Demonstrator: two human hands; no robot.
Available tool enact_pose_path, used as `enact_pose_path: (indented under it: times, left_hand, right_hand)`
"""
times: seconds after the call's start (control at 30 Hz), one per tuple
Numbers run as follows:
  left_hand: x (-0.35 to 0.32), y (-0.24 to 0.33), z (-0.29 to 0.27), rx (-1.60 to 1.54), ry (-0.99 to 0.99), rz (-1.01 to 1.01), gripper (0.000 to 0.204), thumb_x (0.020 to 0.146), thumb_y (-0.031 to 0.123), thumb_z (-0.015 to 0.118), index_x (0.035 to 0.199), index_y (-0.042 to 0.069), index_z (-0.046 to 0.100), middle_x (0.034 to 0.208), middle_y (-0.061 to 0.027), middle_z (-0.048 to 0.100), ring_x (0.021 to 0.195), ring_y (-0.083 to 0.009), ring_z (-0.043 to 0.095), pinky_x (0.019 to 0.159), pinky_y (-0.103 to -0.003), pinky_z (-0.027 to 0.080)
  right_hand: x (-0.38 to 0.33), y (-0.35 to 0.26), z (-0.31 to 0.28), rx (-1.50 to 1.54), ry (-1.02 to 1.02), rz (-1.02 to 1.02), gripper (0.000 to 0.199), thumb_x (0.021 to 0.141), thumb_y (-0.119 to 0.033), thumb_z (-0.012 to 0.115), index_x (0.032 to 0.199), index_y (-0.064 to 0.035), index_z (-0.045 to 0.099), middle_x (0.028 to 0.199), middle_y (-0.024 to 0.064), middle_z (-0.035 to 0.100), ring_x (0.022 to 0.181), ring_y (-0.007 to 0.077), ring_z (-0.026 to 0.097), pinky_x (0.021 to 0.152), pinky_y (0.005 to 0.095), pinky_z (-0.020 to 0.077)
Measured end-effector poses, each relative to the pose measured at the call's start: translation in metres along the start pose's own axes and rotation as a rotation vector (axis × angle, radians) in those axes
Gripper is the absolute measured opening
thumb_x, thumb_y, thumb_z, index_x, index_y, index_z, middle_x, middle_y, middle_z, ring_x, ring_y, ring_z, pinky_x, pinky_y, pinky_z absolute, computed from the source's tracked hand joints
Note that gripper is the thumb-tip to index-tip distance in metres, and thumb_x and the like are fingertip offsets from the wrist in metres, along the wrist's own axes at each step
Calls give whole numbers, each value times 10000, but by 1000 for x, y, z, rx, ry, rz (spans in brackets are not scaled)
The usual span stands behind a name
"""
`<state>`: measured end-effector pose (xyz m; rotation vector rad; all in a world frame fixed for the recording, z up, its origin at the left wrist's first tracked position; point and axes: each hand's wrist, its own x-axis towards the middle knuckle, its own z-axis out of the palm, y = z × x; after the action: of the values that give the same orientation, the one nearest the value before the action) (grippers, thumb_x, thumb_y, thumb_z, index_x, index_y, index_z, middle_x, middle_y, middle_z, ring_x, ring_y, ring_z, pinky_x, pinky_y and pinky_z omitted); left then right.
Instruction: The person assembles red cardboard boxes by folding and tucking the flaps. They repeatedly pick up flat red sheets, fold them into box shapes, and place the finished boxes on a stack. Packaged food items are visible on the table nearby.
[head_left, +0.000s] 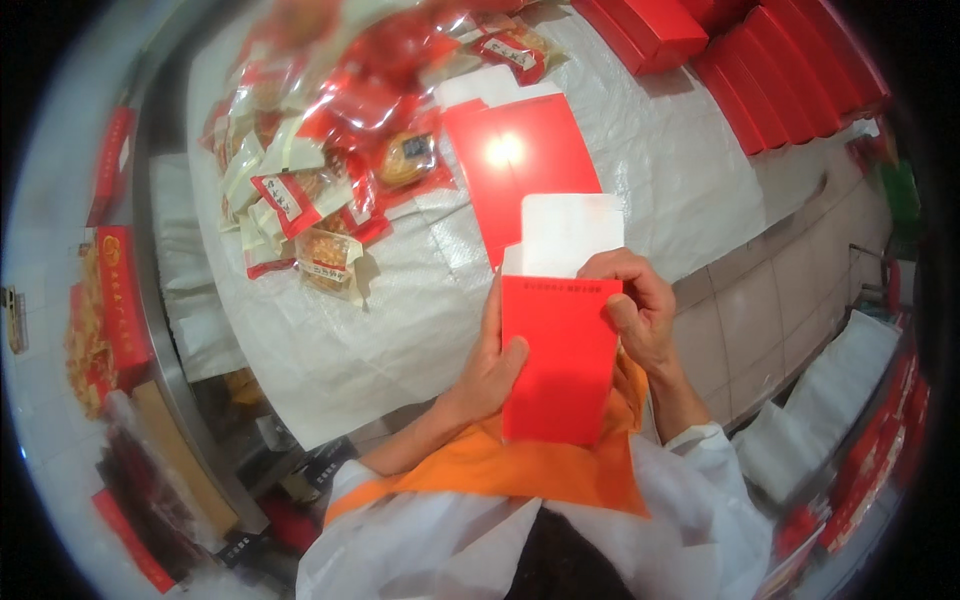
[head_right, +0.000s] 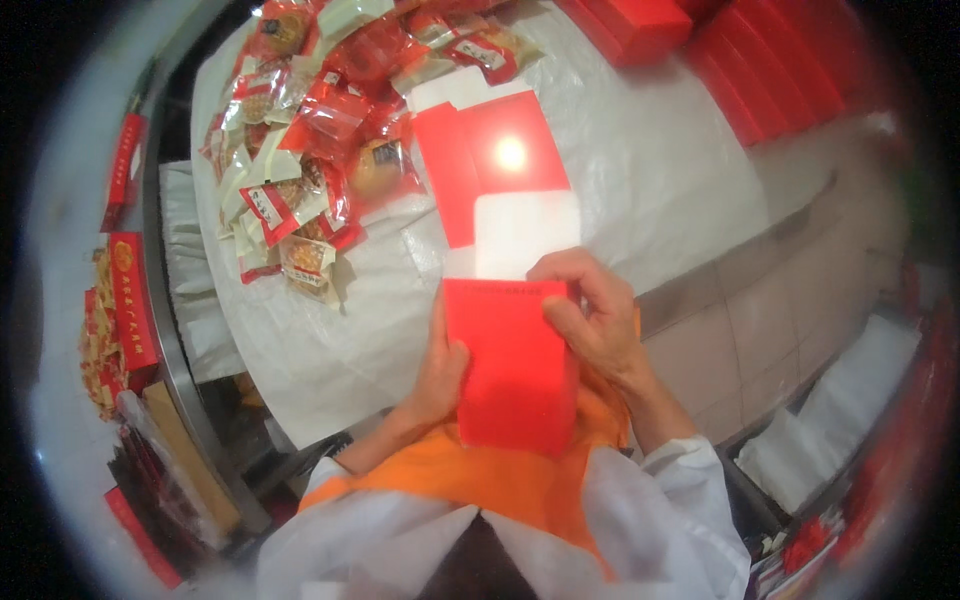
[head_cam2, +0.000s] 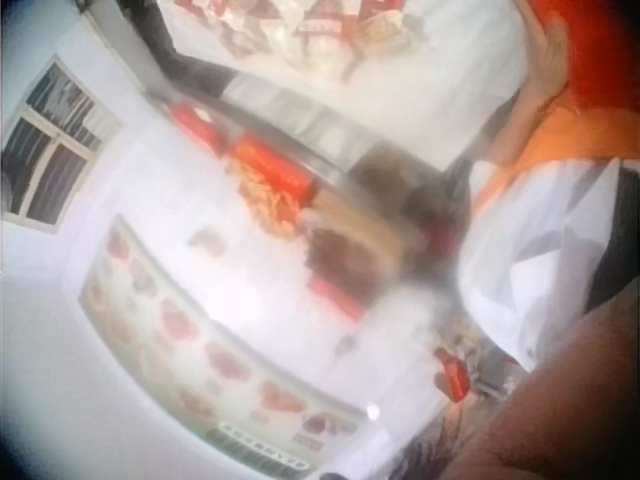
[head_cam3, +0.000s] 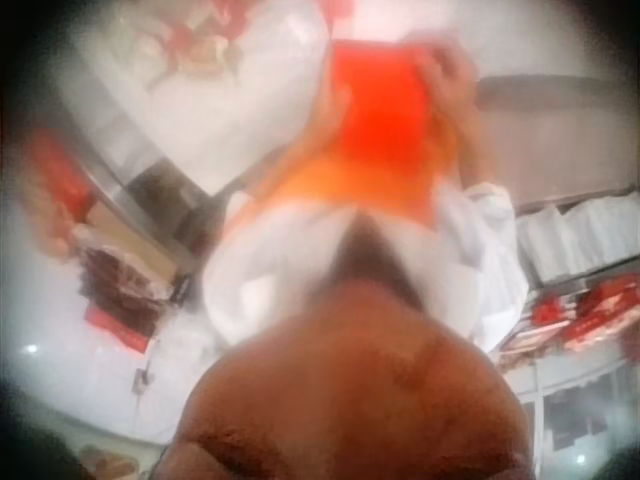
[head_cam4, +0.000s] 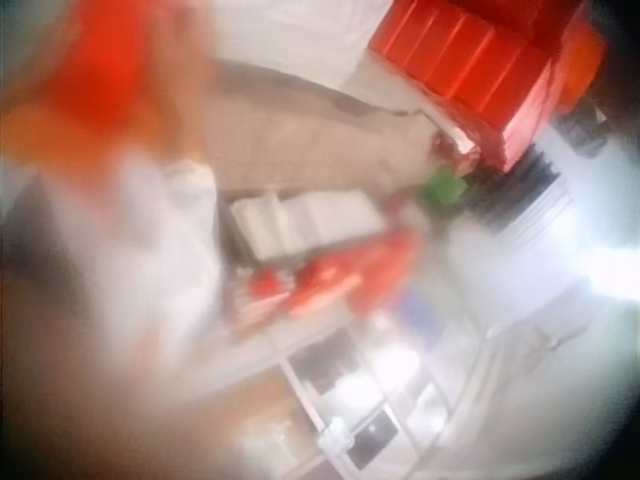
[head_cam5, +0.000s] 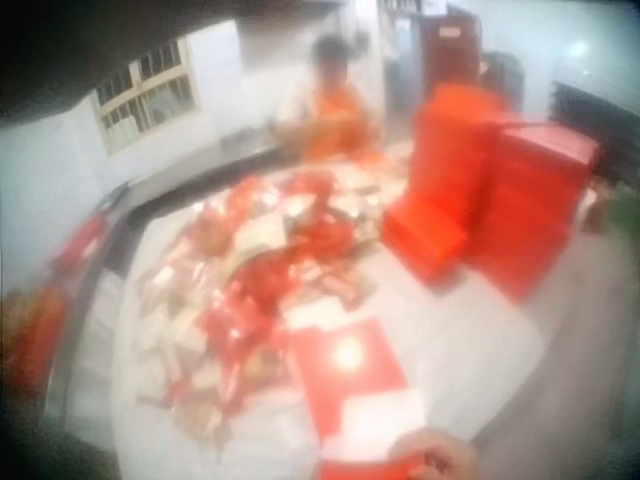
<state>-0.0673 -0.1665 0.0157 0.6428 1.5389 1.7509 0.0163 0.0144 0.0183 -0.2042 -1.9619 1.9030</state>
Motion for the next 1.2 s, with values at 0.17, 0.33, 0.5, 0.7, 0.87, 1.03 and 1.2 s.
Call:
enact_pose_path:
  times: [0.17,0.33,0.5,0.7,0.87,1.03,1.2]
  left_hand:
    - [22,11,-18,-80,-73,-152,484,860,119,488,1297,0,318,1275,-139,382,1173,-202,375,964,-288,299]
    - [28,10,-33,112,-127,146,322,814,54,553,1117,1,458,1138,-119,476,1058,-180,465,882,-278,377]
    - [32,37,12,-374,226,217,295,752,-3,621,1022,2,503,1059,-106,508,969,-173,496,833,-279,399]
    - [34,33,-7,93,26,367,289,704,-30,649,968,5,536,1010,-95,526,946,-172,513,824,-272,402]
    - [38,50,3,117,104,254,237,732,-30,618,955,8,551,994,-90,534,929,-157,517,810,-260,405]
    - [38,49,0,113,67,186,168,766,-32,574,931,-4,565,966,-88,546,918,-150,521,802,-253,407]
    - [38,43,-3,79,56,201,146,779,-33,552,922,-12,574,966,-95,552,907,-158,530,791,-255,414]
  right_hand:
    - [5,-8,13,378,-32,-40,164,772,60,422,907,9,500,899,111,581,768,131,537,707,257,448]
    - [1,-22,17,358,39,-1,302,762,87,383,1052,9,412,1123,166,508,987,196,526,849,320,429]
    - [24,-30,48,416,458,-245,433,768,89,383,1192,8,363,1256,139,426,1154,217,434,941,359,369]
    - [10,-29,12,103,-94,-111,213,785,38,475,993,20,520,1068,110,518,1006,173,487,901,300,373]
    - [13,-46,19,231,99,74,158,805,30,472,957,13,514,1016,106,526,964,157,494,867,288,387]
    - [14,-41,15,148,64,76,143,820,36,446,941,14,520,1003,97,534,941,140,501,843,271,399]
    - [13,-41,17,192,105,156,135,841,18,418,911,18,533,983,97,555,914,151,519,826,266,410]
